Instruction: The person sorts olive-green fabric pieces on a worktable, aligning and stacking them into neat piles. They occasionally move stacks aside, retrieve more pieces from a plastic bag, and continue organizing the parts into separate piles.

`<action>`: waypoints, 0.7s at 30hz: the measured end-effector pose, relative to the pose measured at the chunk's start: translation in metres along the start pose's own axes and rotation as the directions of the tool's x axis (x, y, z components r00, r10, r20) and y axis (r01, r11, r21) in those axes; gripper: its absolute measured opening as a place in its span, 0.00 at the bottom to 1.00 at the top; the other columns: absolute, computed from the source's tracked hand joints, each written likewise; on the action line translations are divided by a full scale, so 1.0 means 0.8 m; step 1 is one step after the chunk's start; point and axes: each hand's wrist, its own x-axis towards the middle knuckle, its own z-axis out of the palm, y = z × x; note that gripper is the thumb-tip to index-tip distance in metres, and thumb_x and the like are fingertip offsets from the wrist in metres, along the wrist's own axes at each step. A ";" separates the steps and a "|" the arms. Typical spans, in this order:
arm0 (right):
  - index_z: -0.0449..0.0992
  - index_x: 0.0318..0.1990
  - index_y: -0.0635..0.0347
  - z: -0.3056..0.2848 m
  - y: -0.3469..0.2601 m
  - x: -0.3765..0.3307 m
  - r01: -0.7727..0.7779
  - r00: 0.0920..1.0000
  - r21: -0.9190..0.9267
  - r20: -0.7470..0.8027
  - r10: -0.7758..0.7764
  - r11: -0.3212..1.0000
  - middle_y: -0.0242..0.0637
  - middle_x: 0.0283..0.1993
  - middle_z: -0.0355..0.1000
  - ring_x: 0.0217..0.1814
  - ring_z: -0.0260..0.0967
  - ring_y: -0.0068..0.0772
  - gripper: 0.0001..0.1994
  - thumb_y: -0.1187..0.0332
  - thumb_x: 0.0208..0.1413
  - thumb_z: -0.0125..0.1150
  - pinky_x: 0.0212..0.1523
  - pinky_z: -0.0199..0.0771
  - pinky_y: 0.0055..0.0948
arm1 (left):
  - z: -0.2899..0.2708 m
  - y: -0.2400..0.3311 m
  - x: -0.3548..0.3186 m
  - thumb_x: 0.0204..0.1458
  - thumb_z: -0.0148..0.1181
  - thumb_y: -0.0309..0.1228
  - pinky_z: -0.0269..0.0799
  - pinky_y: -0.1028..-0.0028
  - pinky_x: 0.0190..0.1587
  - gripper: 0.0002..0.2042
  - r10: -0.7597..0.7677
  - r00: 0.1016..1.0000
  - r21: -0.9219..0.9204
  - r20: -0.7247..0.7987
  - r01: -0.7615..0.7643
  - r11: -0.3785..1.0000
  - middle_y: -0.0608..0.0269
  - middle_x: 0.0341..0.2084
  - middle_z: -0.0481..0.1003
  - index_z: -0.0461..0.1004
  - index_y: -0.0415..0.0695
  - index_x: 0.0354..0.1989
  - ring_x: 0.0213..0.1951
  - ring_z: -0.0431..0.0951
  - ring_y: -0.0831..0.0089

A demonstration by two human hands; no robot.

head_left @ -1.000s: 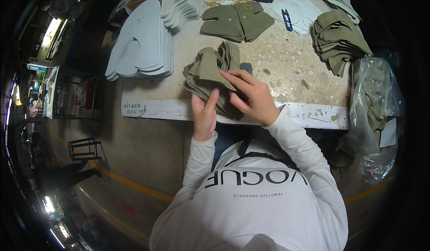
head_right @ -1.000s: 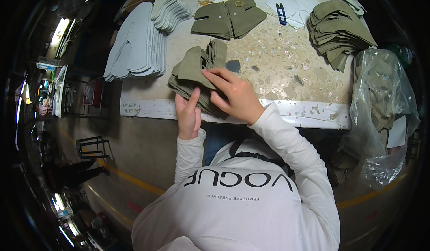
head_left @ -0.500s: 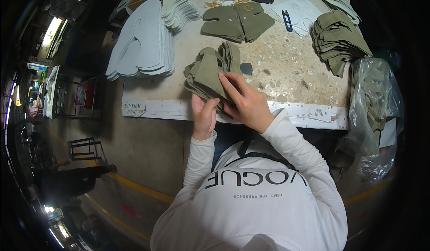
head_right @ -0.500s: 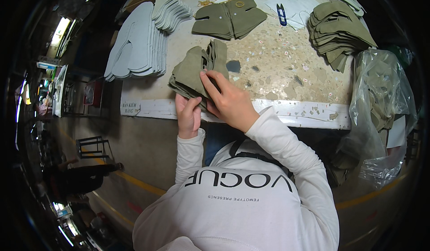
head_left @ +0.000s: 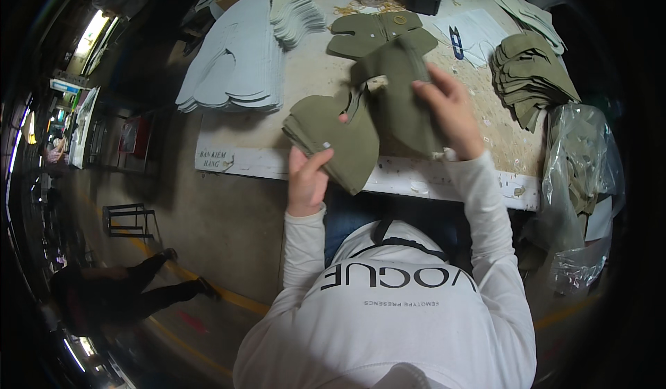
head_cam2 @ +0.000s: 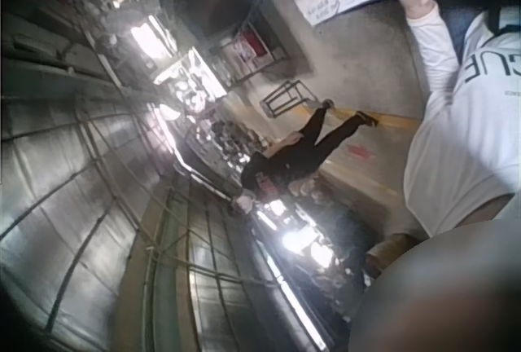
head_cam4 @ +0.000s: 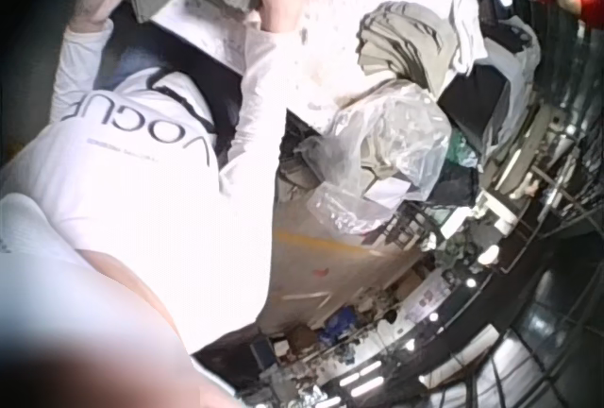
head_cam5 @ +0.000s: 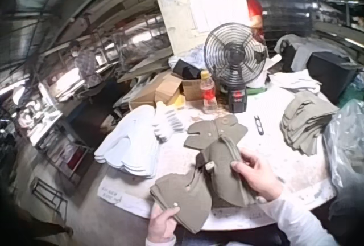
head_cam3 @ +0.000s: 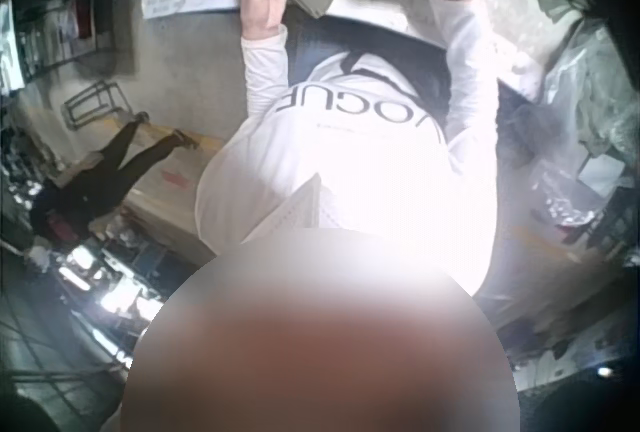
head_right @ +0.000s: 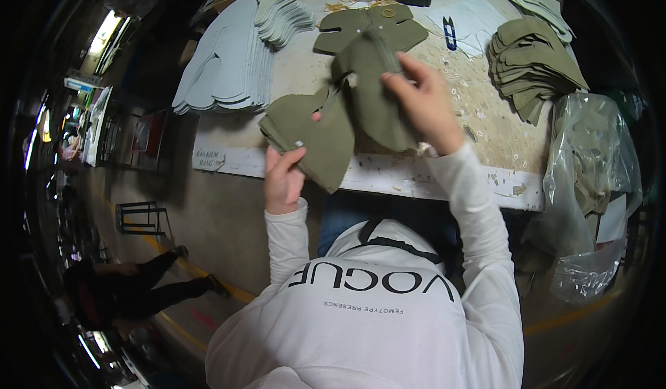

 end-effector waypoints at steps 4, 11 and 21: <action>0.70 0.57 0.70 -0.045 -0.069 -0.011 -0.040 0.999 0.082 0.035 0.037 0.996 0.34 0.43 0.76 0.41 0.73 0.18 0.21 0.71 0.57 0.58 0.44 0.73 0.19 | -0.051 0.068 -0.032 0.54 0.49 0.26 0.61 0.56 0.66 0.29 -0.020 0.997 -0.098 -0.072 0.013 0.995 0.38 0.58 0.67 0.56 0.33 0.66 0.63 0.66 0.51; 0.69 0.59 0.70 -0.003 -0.089 -0.034 -0.251 0.964 0.113 0.120 0.238 0.961 0.35 0.44 0.76 0.43 0.75 0.20 0.22 0.70 0.58 0.58 0.44 0.75 0.20 | -0.109 0.165 -0.122 0.57 0.48 0.25 0.58 0.60 0.67 0.29 0.280 0.836 0.003 -0.471 -0.316 0.949 0.48 0.64 0.62 0.51 0.31 0.67 0.66 0.61 0.57; 0.61 0.65 0.66 0.163 0.022 -0.035 -0.385 0.904 0.390 0.341 0.258 0.836 0.35 0.51 0.73 0.48 0.70 0.21 0.25 0.73 0.59 0.55 0.49 0.70 0.20 | -0.097 0.180 -0.160 0.57 0.44 0.21 0.54 0.59 0.70 0.29 0.458 0.635 0.156 -0.623 -0.472 0.867 0.46 0.67 0.57 0.48 0.28 0.68 0.68 0.57 0.57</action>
